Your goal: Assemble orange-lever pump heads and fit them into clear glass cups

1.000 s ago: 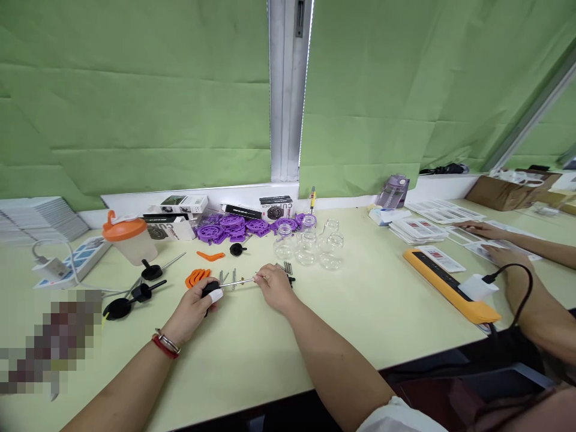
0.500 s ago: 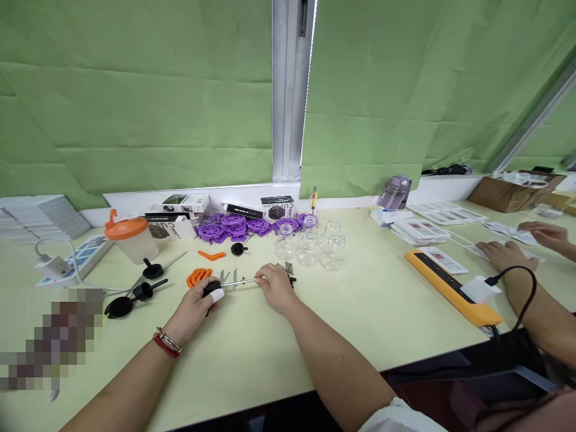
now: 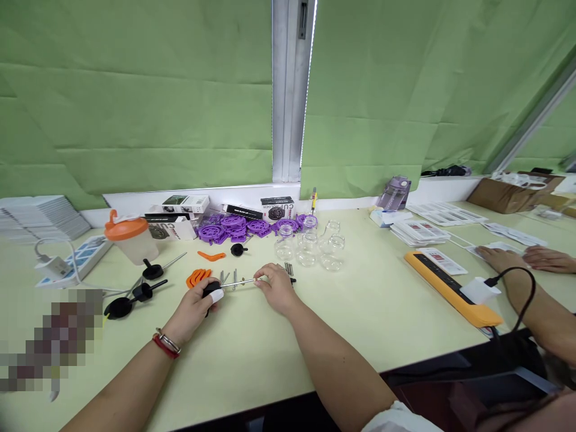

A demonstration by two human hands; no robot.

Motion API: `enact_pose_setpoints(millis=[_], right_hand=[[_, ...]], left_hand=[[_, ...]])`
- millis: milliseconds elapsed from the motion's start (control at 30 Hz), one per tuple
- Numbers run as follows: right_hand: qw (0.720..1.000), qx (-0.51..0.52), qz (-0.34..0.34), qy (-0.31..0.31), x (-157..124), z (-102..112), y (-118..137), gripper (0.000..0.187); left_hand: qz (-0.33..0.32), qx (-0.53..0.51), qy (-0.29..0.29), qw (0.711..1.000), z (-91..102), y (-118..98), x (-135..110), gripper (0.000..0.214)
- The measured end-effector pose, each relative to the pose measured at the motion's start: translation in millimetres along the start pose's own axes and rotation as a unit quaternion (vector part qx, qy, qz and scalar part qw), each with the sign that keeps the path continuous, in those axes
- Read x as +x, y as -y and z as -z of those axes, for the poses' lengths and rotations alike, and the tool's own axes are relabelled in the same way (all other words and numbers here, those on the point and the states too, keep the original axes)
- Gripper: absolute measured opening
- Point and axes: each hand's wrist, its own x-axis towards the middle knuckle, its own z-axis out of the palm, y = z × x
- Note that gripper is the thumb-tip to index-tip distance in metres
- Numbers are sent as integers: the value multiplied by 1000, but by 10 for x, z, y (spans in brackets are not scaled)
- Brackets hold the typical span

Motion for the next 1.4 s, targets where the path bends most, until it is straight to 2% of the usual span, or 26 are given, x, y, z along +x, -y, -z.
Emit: enact_pose_setpoints(millis=[333,767,1000,1133,1200,1233,1300,1400], right_hand=[[1000,4,4,-7,17,-45,-10,9],[1000,-13,-13,9,2,-45,16,12],[1000,-21,-8,17,17,-30,8,12],[997,-75,14,-14,-29,21,119,10],[989,-135,54,-34,-104,3,262,19],[983,-161,86,-22,-150,-27,348,24],[971,-179,149,59,-237,-124,525,23],[963,-189,150,124,-298,-307,727,33]], left_hand=[[13,0,-1,1000,-1,-1,6,27],[-9,11,-8,1000,2,63,23,27],[-9,-1,-10,1000,-6,21,14,26],[-14,16,-16,1000,2,-14,-17,26],[-33,25,-47,998,1,-28,-33,28],[-46,26,-68,996,-3,-35,-41,29],[-73,22,-101,992,-18,-53,-60,31],[-117,18,-119,986,-53,-83,-100,29]])
